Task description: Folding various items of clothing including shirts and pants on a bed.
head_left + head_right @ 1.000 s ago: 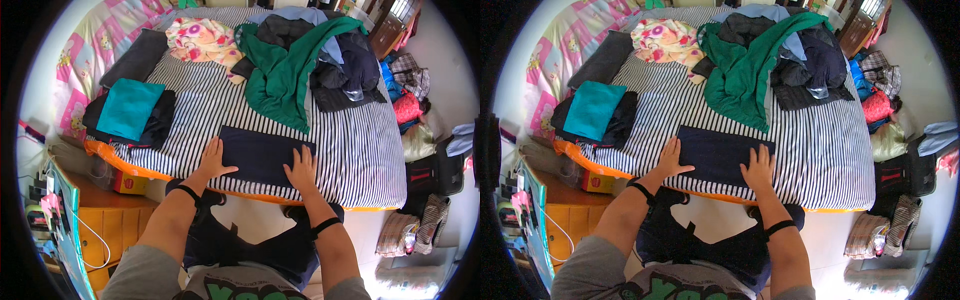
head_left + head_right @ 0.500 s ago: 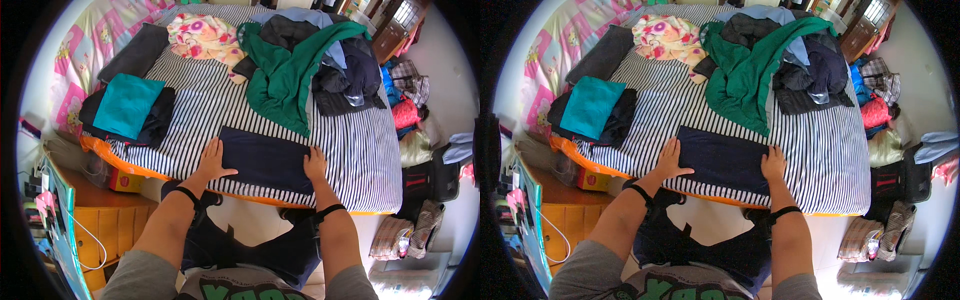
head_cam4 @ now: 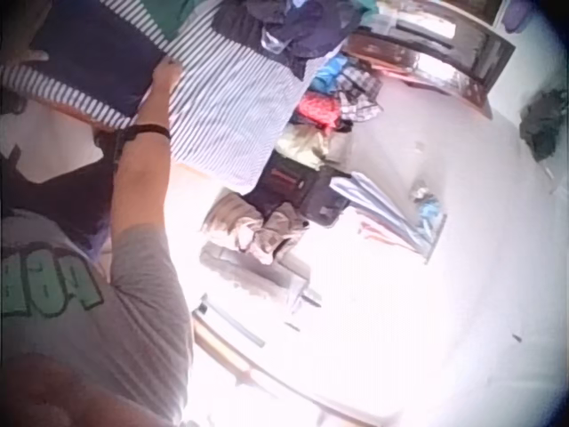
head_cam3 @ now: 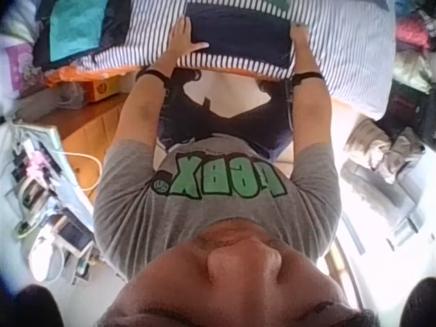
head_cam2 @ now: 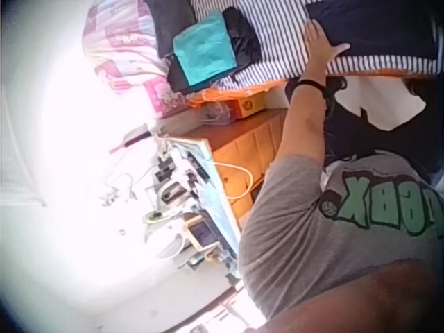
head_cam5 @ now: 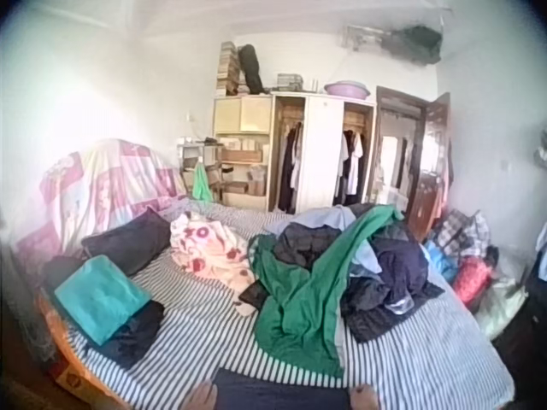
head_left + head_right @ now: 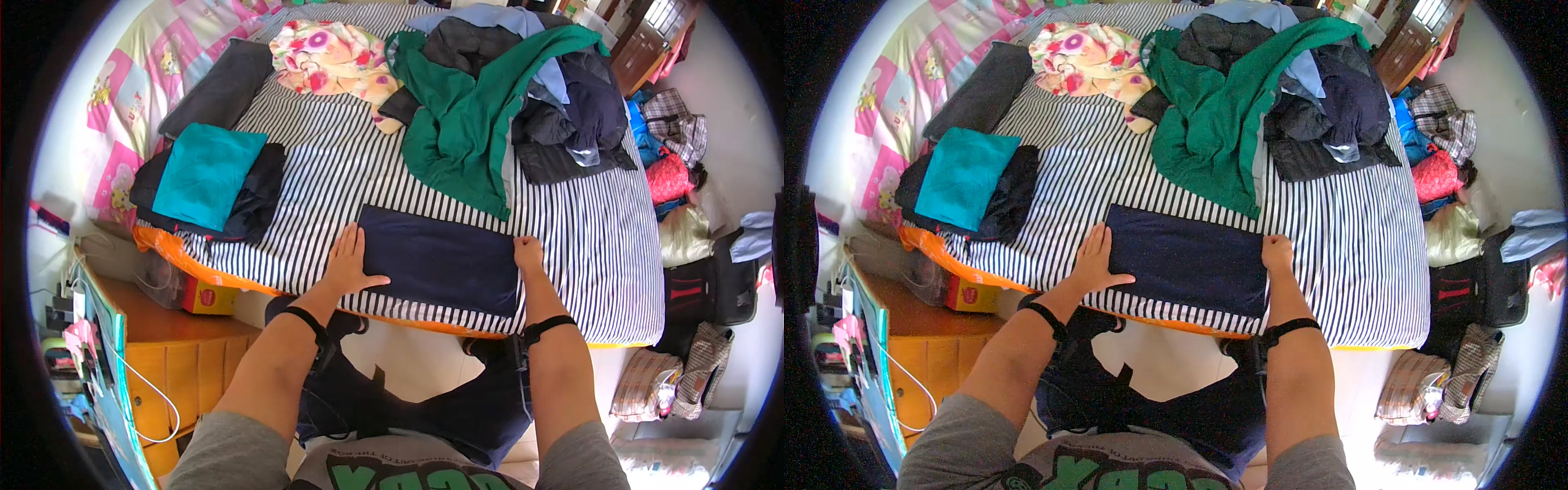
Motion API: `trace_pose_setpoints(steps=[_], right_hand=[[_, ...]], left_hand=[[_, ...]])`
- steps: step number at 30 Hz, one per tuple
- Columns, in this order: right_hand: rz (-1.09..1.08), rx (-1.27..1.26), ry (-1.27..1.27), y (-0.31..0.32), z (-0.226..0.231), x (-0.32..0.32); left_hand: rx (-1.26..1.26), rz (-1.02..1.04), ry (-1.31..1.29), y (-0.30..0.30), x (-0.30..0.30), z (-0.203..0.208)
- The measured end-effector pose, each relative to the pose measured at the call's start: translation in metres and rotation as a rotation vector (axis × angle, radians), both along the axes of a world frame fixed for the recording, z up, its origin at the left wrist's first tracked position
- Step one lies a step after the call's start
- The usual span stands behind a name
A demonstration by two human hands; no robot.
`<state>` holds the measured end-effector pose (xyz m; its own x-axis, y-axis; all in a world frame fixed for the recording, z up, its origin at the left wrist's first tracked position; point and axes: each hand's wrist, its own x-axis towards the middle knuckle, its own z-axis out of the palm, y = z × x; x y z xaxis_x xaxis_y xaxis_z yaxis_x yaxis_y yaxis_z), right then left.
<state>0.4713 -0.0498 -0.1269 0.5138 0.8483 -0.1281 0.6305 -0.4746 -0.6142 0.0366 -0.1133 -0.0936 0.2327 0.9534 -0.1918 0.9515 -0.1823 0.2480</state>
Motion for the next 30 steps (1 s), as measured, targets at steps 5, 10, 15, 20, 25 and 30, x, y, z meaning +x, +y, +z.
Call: trace_pose_setpoints(steps=[5,10,15,20,25,30], right_hand=[[0.132,0.034,-0.036,0.000,-0.004,0.012],[0.085,0.115,0.246,-0.006,0.000,0.009],[0.153,0.047,0.379,-0.010,0.000,0.005],[0.114,0.061,0.473,-0.015,0.020,0.003],[0.085,0.023,0.459,-0.009,0.012,0.002],[0.106,-0.045,0.348,-0.006,0.006,0.012]], left_hand=[[0.028,-0.015,-0.012,-0.001,-0.001,-0.002],[0.027,-0.005,-0.002,-0.001,0.000,-0.002],[0.085,-0.022,0.028,0.005,-0.001,0.003],[0.066,0.278,-0.355,0.068,0.001,0.022],[-0.026,0.578,-0.795,0.123,-0.007,-0.037],[-0.203,0.689,-0.785,0.128,0.002,-0.036]])
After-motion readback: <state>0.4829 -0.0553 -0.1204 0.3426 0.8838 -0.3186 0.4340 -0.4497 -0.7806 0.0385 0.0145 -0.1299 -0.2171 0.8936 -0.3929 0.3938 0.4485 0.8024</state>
